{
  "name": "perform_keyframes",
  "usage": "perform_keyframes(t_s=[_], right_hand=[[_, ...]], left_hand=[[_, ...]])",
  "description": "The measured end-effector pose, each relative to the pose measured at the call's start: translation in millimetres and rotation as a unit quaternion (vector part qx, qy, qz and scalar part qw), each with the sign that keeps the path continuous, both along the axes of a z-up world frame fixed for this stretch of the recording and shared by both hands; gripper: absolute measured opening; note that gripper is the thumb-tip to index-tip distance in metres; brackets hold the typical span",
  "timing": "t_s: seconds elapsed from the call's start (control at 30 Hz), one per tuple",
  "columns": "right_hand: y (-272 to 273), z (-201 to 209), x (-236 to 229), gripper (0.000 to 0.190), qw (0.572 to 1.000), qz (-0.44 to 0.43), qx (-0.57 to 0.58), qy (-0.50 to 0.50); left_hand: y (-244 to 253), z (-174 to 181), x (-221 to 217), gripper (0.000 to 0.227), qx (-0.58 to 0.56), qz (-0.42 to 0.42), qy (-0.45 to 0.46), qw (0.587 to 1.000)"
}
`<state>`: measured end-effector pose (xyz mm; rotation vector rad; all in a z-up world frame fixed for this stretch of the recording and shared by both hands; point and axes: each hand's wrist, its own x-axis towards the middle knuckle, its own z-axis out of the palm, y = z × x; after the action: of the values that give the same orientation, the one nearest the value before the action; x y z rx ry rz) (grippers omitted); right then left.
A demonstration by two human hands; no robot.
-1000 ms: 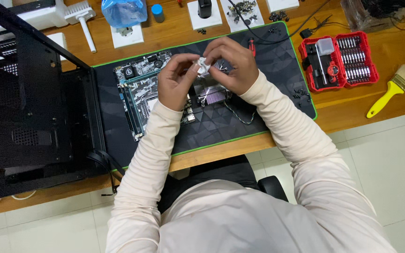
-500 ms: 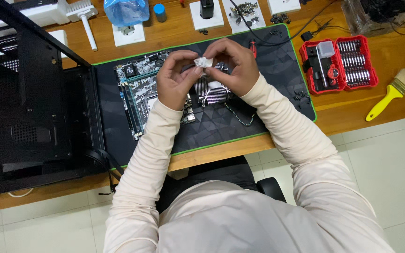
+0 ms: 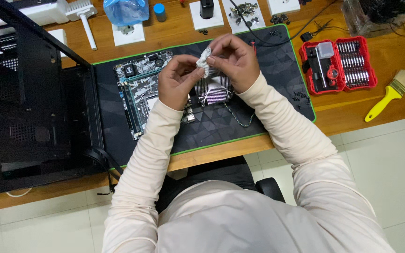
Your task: The person wipes the surface of a CPU cooler with a white cloth, repeatedly folding the cloth and rubbing the metal fins and base. The person continues wiping until the end of the clip, then lifts the cooler briefly.
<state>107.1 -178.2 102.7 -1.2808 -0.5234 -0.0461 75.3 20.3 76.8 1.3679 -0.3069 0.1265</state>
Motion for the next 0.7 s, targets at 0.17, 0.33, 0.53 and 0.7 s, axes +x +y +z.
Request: perform_keyframes(t_s=[0.17, 0.33, 0.53, 0.7], right_hand=[[1, 17, -12, 0.011, 0.979, -0.055, -0.148, -0.132], [2, 1, -10, 0.038, 0.994, -0.007, -0.102, -0.030], [-1, -11, -1, 0.032, 0.998, -0.008, -0.040, 0.042], [-1, -17, 3, 0.032, 0.997, 0.012, 0.016, 0.080]], left_hand=[[0, -5, 3, 0.013, 0.003, 0.029, -0.042, 0.999], [1, -8, 6, 0.011, -0.030, 0.024, -0.038, 0.999], [4, -12, 10, 0.014, -0.081, 0.014, 0.018, 0.996], [3, -21, 14, 0.015, -0.120, 0.006, 0.044, 0.992]])
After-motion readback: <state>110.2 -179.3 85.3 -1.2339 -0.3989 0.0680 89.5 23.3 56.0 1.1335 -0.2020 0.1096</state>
